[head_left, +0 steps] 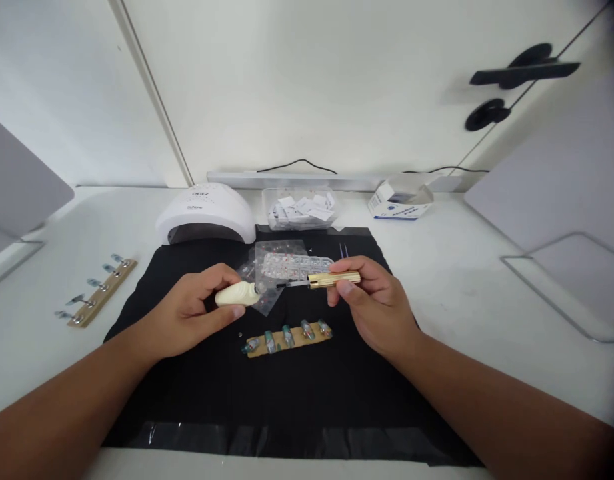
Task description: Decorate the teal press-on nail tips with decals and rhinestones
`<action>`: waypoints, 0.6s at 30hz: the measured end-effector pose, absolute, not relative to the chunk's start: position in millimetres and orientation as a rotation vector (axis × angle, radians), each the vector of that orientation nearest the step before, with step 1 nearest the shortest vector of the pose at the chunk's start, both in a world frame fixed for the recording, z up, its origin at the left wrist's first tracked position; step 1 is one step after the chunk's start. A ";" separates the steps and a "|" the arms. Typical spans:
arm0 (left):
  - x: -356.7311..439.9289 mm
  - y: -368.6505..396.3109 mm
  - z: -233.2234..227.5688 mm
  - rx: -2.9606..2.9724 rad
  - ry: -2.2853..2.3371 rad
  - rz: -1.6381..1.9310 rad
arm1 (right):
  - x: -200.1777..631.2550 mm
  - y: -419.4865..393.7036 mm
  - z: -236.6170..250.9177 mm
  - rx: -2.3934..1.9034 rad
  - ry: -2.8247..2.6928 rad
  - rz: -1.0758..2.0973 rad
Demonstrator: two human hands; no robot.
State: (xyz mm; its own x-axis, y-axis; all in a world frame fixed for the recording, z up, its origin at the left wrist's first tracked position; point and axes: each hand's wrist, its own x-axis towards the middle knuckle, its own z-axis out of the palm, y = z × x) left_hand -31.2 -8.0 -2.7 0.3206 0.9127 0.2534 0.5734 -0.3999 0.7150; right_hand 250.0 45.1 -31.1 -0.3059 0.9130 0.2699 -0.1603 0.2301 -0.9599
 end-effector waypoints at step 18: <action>-26.1 -11.7 -1.5 2.235 1.264 0.769 | 247.4 34.5 -22.0 -0.809 -1.679 1.199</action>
State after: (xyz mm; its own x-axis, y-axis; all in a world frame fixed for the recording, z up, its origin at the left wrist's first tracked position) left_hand -26.1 -11.7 -1.5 0.4224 0.8730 0.2437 0.6177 -0.4740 0.6275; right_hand 247.4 34.5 -22.0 -0.3878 0.8753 0.2888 0.0109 0.3176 -0.9482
